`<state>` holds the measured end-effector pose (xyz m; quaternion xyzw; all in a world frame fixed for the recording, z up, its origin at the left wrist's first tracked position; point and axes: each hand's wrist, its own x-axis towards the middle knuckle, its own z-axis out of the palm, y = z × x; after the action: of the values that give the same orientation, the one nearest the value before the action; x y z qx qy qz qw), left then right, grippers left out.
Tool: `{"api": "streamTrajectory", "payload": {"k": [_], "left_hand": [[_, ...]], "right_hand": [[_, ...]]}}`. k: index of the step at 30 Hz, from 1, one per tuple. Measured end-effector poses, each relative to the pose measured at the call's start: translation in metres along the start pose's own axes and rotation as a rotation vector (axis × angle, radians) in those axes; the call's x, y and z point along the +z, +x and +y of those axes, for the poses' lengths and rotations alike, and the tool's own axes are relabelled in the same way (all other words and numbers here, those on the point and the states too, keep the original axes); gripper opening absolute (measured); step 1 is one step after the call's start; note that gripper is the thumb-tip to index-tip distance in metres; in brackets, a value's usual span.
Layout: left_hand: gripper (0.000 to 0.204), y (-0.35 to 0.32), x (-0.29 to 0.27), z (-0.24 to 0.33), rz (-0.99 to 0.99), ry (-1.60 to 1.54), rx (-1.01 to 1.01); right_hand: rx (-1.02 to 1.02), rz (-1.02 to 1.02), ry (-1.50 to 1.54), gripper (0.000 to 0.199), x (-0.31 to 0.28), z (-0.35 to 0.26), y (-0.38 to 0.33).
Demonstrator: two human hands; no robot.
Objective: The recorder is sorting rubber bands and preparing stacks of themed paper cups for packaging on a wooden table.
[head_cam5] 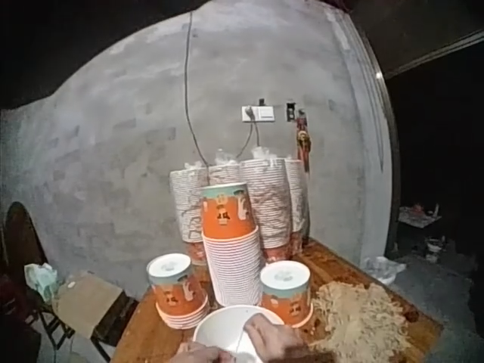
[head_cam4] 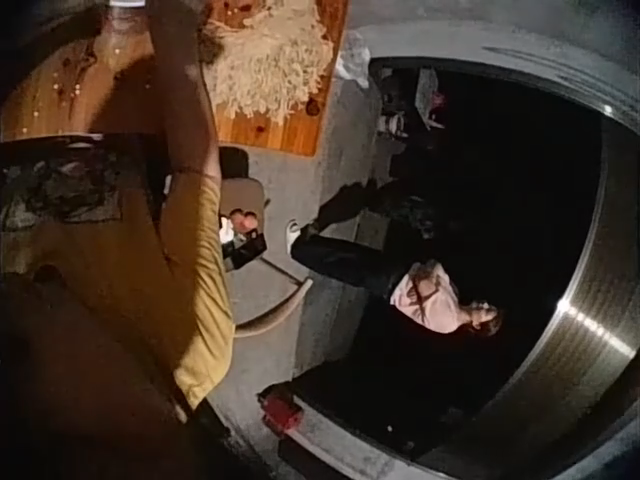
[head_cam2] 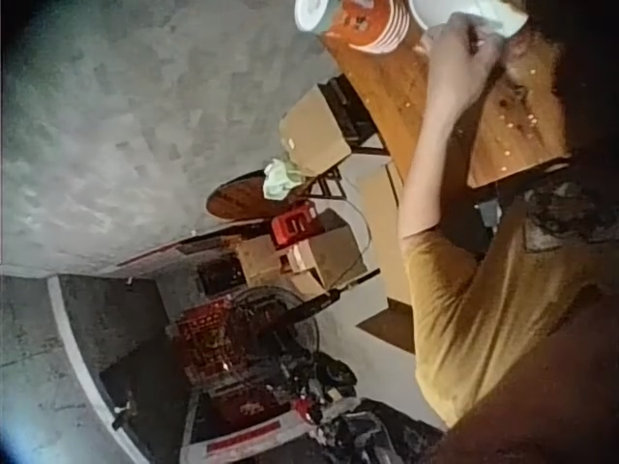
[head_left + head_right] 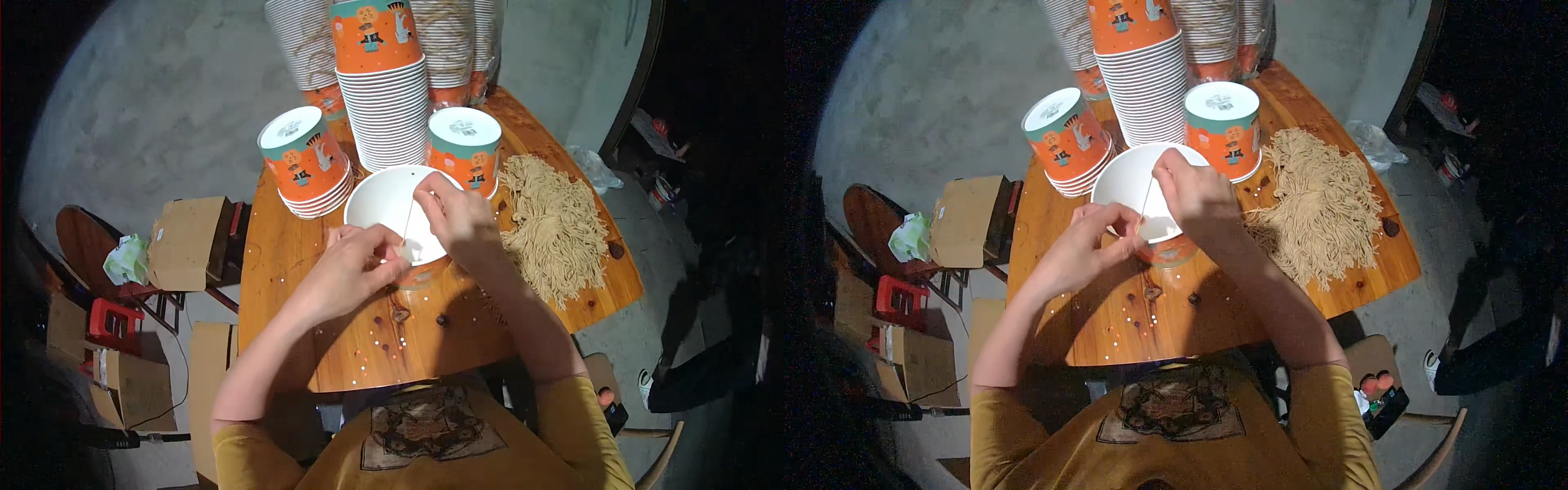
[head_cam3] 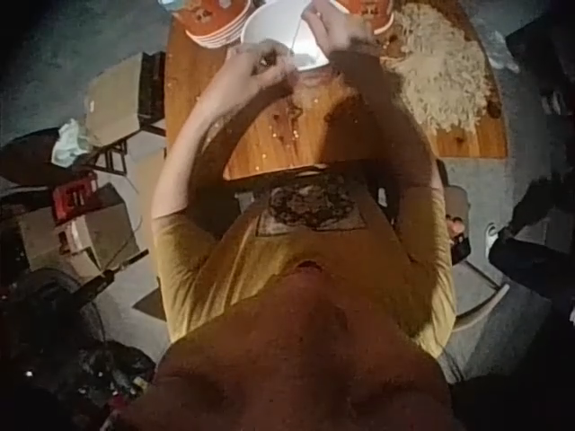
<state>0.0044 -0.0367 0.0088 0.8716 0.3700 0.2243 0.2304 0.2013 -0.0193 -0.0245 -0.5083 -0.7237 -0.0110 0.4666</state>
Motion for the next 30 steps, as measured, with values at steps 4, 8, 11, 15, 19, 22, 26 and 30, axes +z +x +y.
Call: {"api": "streamTrajectory", "payload": {"k": [4,8,11,15,19,22,26,30], "left_hand": [[0.027,-0.006,0.013,-0.003,0.233,0.075,0.271],[0.026,-0.009,0.021,-0.003,0.159,0.327,0.309],[0.027,-0.009,0.015,0.002,0.061,0.36,0.346],[0.021,-0.001,0.002,-0.002,-0.025,0.373,0.44],[0.021,0.004,0.001,-0.004,-0.017,0.342,0.384],[0.023,0.002,-0.002,0.001,-0.094,0.397,0.325],[0.026,0.006,-0.005,-0.003,-0.149,0.368,0.351],[0.029,0.014,-0.024,-0.014,-0.281,0.376,0.414]], "right_hand": [[-0.004,0.022,-0.044,0.011,0.002,0.002,-0.001],[0.026,-0.024,-0.017,0.012,0.0,-0.001,0.001],[0.077,-0.122,-0.136,0.014,-0.001,-0.002,0.006],[0.195,-0.364,-0.26,0.018,-0.002,-0.006,0.017],[0.218,-0.43,-0.251,0.019,-0.001,-0.003,0.02],[0.23,-0.423,-0.241,0.02,0.0,-0.004,0.021],[0.246,-0.496,-0.257,0.022,0.0,-0.004,0.025],[0.239,-0.499,-0.287,0.023,0.001,0.003,0.023]]}}
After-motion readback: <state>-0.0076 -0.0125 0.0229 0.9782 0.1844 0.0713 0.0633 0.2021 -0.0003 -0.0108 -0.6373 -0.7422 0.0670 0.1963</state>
